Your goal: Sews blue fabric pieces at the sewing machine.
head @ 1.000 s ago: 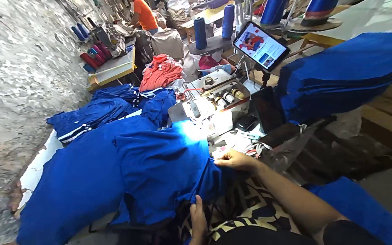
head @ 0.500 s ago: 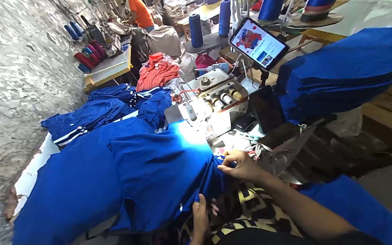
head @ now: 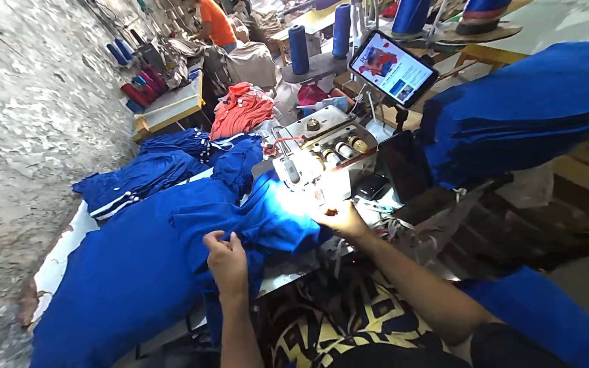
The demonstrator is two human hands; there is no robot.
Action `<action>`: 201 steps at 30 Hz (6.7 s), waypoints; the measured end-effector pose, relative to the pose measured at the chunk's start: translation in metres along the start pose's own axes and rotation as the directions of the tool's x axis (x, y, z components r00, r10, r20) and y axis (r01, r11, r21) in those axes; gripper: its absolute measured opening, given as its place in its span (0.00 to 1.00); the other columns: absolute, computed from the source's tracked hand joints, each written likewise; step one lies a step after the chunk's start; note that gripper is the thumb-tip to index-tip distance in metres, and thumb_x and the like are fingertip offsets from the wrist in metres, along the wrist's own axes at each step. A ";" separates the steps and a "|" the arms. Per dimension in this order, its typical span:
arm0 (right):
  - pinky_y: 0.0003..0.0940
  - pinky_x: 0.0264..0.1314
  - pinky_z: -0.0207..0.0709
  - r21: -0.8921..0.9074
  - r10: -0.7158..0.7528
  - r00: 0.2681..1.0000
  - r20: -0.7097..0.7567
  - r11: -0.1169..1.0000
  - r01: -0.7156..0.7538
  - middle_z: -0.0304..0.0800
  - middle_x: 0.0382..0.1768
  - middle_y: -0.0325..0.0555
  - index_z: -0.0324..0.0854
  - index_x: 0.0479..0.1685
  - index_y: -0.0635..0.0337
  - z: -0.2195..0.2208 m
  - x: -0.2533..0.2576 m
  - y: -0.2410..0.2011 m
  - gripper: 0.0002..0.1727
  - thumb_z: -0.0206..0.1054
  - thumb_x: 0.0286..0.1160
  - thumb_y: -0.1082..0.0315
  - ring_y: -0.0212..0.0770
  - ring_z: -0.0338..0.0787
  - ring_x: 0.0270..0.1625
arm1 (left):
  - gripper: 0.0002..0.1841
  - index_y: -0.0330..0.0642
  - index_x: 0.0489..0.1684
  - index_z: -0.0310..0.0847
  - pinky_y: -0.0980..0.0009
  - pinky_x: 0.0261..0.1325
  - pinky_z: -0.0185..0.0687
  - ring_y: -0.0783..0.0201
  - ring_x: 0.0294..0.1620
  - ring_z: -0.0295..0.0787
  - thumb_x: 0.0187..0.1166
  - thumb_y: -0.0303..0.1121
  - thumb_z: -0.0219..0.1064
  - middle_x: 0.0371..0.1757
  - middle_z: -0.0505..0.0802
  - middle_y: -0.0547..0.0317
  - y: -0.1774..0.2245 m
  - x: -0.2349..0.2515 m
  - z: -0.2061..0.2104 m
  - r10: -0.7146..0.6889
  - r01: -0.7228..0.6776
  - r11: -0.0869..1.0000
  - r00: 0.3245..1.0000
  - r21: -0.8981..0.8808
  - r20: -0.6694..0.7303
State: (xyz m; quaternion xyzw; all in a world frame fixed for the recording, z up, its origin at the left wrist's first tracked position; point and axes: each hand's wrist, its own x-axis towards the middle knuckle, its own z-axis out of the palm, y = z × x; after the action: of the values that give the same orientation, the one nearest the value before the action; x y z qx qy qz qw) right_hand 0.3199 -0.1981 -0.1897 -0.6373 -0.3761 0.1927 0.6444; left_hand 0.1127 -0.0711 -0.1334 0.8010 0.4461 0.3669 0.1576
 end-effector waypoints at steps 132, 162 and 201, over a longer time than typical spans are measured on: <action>0.77 0.74 0.64 -0.950 0.969 0.238 0.060 0.129 -0.285 0.79 0.71 0.77 0.78 0.71 0.74 -0.161 -0.255 0.131 0.25 0.64 0.82 0.63 0.76 0.77 0.76 | 0.23 0.31 0.75 0.73 0.70 0.58 0.85 0.72 0.53 0.90 0.85 0.35 0.59 0.57 0.94 0.56 0.016 -0.134 0.084 0.557 0.485 0.728 -0.004 -0.485 0.831; 0.62 0.78 0.69 -0.608 0.870 0.347 -0.350 0.070 -0.791 0.77 0.73 0.74 0.74 0.71 0.78 -0.267 -0.156 0.220 0.27 0.69 0.78 0.67 0.67 0.77 0.78 | 0.18 0.24 0.68 0.76 0.68 0.64 0.87 0.67 0.56 0.92 0.84 0.25 0.56 0.61 0.90 0.47 -0.040 -0.149 0.060 0.063 0.519 0.798 0.435 -0.307 0.898; 0.48 0.26 0.79 -0.886 -0.777 0.602 -0.184 0.396 0.239 0.90 0.23 0.55 0.90 0.25 0.66 -0.008 0.040 -0.025 0.16 0.73 0.72 0.60 0.52 0.90 0.25 | 0.11 0.30 0.51 0.85 0.79 0.54 0.89 0.79 0.44 0.93 0.79 0.23 0.59 0.43 0.95 0.65 -0.095 -0.129 -0.020 -0.047 0.169 0.752 0.978 -0.637 0.204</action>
State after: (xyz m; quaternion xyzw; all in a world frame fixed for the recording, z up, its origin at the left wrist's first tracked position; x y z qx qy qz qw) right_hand 0.3459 -0.1776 -0.1548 -0.7166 -0.3901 -0.4203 0.3970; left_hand -0.0011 -0.1272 -0.2323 0.6981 0.3207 0.4172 0.4855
